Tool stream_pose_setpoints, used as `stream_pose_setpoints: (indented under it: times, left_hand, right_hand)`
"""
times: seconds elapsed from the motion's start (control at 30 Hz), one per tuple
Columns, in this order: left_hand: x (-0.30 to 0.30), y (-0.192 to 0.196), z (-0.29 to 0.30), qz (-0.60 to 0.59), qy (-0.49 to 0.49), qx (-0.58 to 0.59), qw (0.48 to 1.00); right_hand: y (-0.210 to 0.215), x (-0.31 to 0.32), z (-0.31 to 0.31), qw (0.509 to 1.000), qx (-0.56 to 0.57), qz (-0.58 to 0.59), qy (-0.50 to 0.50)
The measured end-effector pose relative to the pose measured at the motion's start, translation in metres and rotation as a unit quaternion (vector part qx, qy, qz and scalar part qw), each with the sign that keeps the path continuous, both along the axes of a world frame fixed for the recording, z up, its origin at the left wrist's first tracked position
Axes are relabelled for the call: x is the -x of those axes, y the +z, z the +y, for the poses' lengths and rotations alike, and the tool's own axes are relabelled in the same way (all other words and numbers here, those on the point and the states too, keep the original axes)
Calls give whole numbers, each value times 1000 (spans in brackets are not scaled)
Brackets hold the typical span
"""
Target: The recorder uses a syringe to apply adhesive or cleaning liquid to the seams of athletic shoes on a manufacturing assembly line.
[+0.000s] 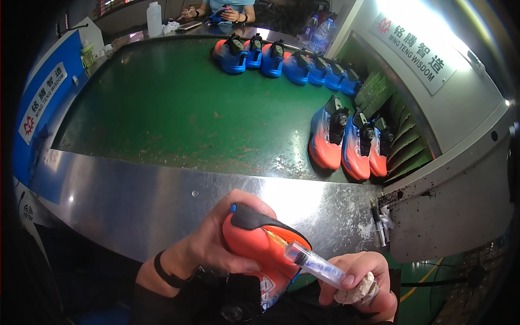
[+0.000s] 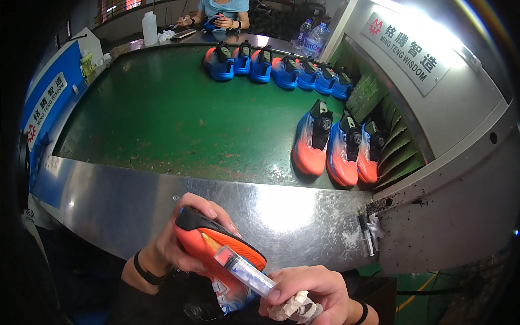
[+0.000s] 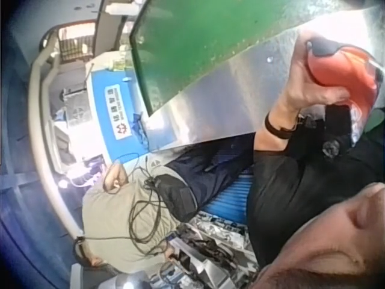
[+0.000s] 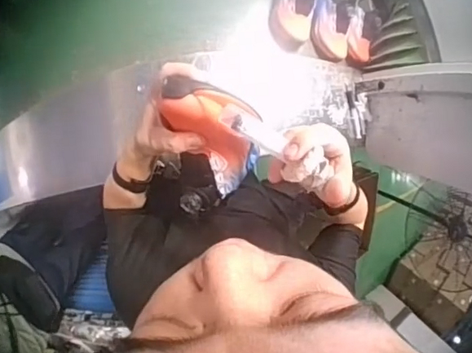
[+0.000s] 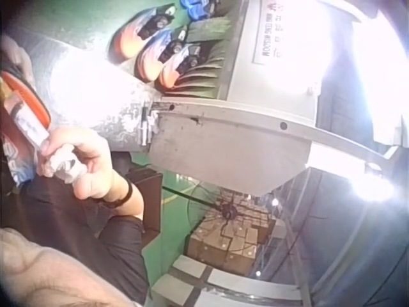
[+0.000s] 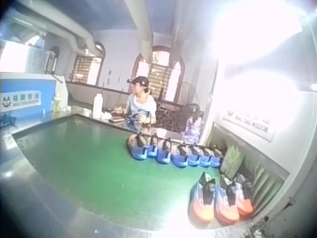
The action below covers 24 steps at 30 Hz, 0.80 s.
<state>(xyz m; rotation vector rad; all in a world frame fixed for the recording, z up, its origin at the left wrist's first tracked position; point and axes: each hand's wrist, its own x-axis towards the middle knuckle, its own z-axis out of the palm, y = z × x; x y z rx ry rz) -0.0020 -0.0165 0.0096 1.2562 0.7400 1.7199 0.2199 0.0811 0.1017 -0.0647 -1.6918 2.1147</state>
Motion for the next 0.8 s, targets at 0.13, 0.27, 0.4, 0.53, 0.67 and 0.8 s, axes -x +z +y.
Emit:
stream_pose_setpoints:
  times: [0.13, 0.27, 0.4, 0.53, 0.67, 0.8]
  left_hand:
    - [1, -1, 1, 5, 0, -8, 1000]
    - [0, -2, 0, -21, 21, 16, 999]
    - [2, -3, 0, -22, 51, 38, 998]
    - [6, -1, 1, -20, 48, 49, 997]
    - [7, 4, 2, -3, 83, 31, 996]
    - [9, 9, -2, -1, 130, -3, 992]
  right_hand:
    - [0, -1, 1, 1000, -11, -11, -12]
    - [-1, -4, 2, 1000, -21, -14, -13]
    - [-3, -9, 4, 999, -15, -24, -31]
    - [-8, -14, 2, 998, -12, -26, -58]
    - [-13, -19, 1, 997, 2, -39, -72]
    - [-18, -21, 5, 997, 20, -52, -47]
